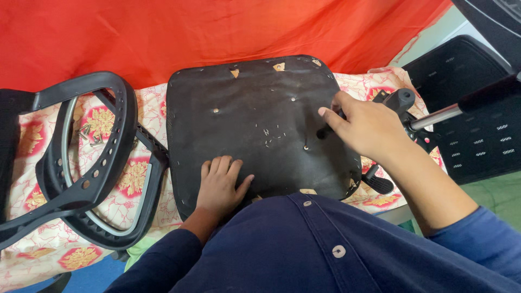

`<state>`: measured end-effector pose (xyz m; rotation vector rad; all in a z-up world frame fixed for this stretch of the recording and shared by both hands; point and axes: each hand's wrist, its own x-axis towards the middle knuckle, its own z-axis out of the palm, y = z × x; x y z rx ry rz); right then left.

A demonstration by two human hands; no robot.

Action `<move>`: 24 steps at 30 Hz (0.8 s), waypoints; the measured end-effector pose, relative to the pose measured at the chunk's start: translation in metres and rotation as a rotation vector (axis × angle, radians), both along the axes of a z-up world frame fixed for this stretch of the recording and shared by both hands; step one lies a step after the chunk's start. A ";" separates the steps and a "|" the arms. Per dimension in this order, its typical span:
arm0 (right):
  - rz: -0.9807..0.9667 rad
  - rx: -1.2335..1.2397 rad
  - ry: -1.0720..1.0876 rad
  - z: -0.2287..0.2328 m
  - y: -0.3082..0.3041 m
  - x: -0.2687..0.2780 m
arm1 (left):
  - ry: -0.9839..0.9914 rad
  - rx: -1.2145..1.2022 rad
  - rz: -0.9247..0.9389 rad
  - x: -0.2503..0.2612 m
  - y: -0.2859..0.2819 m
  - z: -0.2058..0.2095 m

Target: The person uses a screwdriver to remove screws from a black plastic chair frame and then from the underside of a chair seat. The removed screws are placed on the seat surface.

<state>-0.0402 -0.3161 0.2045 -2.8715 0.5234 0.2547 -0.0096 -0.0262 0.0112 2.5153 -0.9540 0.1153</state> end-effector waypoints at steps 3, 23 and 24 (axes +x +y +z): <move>0.090 0.032 -0.086 0.000 -0.004 -0.003 | -0.019 -0.008 0.000 0.000 0.000 0.000; 0.093 -0.019 -0.131 -0.003 0.005 0.000 | -0.007 0.011 0.053 0.001 -0.003 0.003; 0.103 -0.020 -0.159 -0.004 0.004 0.000 | 0.001 0.012 0.053 0.001 -0.003 0.003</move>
